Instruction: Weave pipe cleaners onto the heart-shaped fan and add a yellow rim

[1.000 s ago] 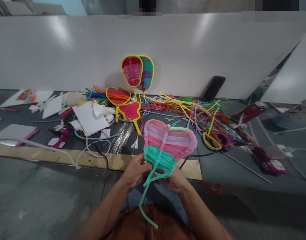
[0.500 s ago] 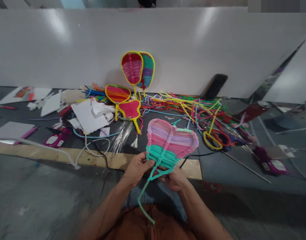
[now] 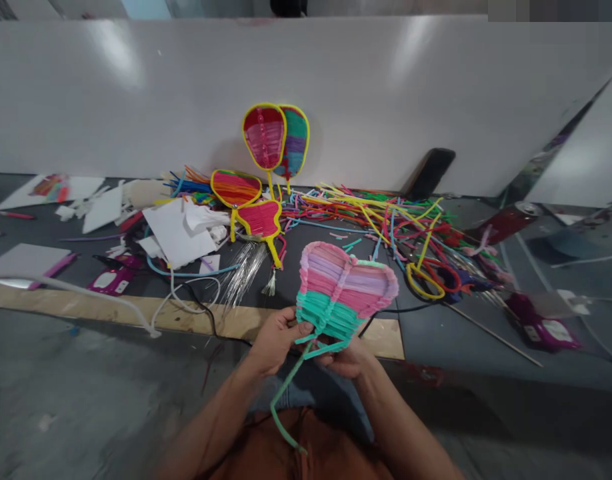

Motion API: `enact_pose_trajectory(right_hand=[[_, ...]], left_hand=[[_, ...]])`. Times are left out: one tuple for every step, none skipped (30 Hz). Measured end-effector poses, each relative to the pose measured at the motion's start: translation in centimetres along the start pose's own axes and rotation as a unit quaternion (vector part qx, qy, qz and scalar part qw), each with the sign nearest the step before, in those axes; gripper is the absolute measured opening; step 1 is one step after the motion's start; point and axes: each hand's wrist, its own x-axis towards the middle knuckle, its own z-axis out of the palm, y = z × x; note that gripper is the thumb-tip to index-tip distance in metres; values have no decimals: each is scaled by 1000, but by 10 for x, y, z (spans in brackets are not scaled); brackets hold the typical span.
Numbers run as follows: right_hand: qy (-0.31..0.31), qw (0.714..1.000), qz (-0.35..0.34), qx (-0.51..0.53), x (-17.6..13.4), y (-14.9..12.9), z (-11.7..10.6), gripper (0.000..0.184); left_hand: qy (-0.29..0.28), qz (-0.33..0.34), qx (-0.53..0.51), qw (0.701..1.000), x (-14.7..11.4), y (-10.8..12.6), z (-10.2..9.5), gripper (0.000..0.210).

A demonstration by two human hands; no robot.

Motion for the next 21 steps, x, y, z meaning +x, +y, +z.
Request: enact_pose_trajectory(right_hand=[[3,1000,-7,4,0,0,0,32],[8,1000,-12,15,-1,1,0,33],[13,999,-17,25,-1,1,0,35],[18,999,-26,30,-1,2,-1,35],[20,999,-28,35,-1,2,-1,35],[20,999,-22,42,0,2,-2,34],[17,999,-11,50,1,3,-2,32],[14,998,2,58,2,3,-3,31],[9,998,16,64,3,3,-4,30],[3,997,29,67,4,2,-5,30],[-2,997,39,68,5,2,-5,31],[-4,997,43,68,5,1,-5,32],[-1,997,39,68,5,1,-4,32],[7,998,24,65,4,0,-4,31],[19,998,0,58,3,-1,-3,29],[32,998,-29,46,2,-1,-2,27],[45,997,-55,31,1,-2,-1,25],[56,996,-74,15,0,-2,0,24],[62,995,-84,2,-1,-2,1,24],[65,994,-86,-6,-1,-1,2,25],[68,994,-86,-10,-2,-1,2,25]], left_hand=[[3,7,1,1000,0,0,-1,36],[6,14,3,1000,1,0,-2,35],[10,19,5,1000,1,0,-3,35],[13,21,7,1000,2,0,-4,35],[14,21,9,1000,2,0,-5,35],[14,21,11,1000,2,-1,-5,36],[13,20,13,1000,2,-1,-5,36],[12,19,16,1000,2,-1,-4,37],[12,18,19,1000,2,-1,-4,37],[14,17,21,1000,3,-2,-3,37],[17,16,22,999,3,-2,-3,36],[23,17,22,999,3,-2,-3,36],[30,20,21,999,3,-1,-3,36],[38,25,19,999,3,-1,-4,36],[46,31,19,998,4,0,-5,37],[52,36,20,998,4,1,-6,37],[55,38,22,997,4,2,-7,37],[55,39,25,997,4,2,-8,38],[53,40,27,997,4,2,-8,38],[50,42,28,997,4,2,-9,38],[47,43,30,997,4,1,-9,37]])
